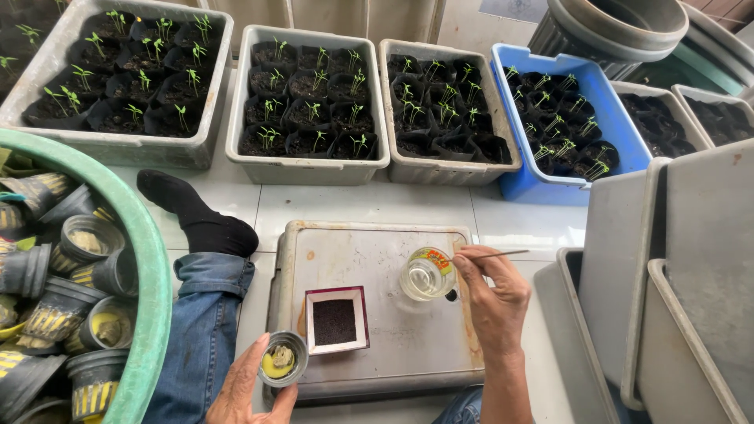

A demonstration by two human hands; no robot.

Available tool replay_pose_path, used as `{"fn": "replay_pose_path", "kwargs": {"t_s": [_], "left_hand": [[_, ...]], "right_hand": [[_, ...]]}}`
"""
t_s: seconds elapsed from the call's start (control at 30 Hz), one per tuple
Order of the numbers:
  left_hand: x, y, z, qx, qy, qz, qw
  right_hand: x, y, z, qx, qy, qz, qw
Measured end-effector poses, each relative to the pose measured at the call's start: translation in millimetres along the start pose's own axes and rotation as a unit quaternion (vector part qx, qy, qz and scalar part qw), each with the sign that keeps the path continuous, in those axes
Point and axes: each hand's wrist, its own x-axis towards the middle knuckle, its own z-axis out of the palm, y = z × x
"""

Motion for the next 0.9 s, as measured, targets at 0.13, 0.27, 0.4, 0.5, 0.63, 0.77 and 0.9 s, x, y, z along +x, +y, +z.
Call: {"fn": "replay_pose_path", "kwargs": {"t_s": [0.13, 0.27, 0.4, 0.5, 0.63, 0.77, 0.9], "left_hand": [[1, 1, -1, 0.003, 0.005, -0.002, 1.000], [-2, -16, 1, 0.003, -0.019, -0.002, 1.000], [3, 5, -2, 0.011, 0.012, 0.009, 1.000], [12, 28, -5, 0.001, 0.082, 0.028, 0.996], [19, 54, -18, -0.003, 0.108, 0.042, 0.993], [23, 64, -24, 0.004, 0.101, 0.034, 0.994], [20, 64, -24, -0.005, 0.089, 0.036, 0.995]], "right_hand": [[-2, 1, 0, 0.037, 0.027, 0.016, 0.999], [-2, 6, 3, 0.051, 0.045, 0.061, 0.996], [-3, 13, 9, 0.008, 0.091, 0.009, 0.996], [-5, 13, 17, -0.048, 0.119, -0.086, 0.988], [-6, 3, 18, -0.112, 0.134, -0.197, 0.965], [-8, 3, 20, -0.114, 0.052, -0.165, 0.978], [-10, 3, 20, -0.145, 0.122, -0.224, 0.956]]}}
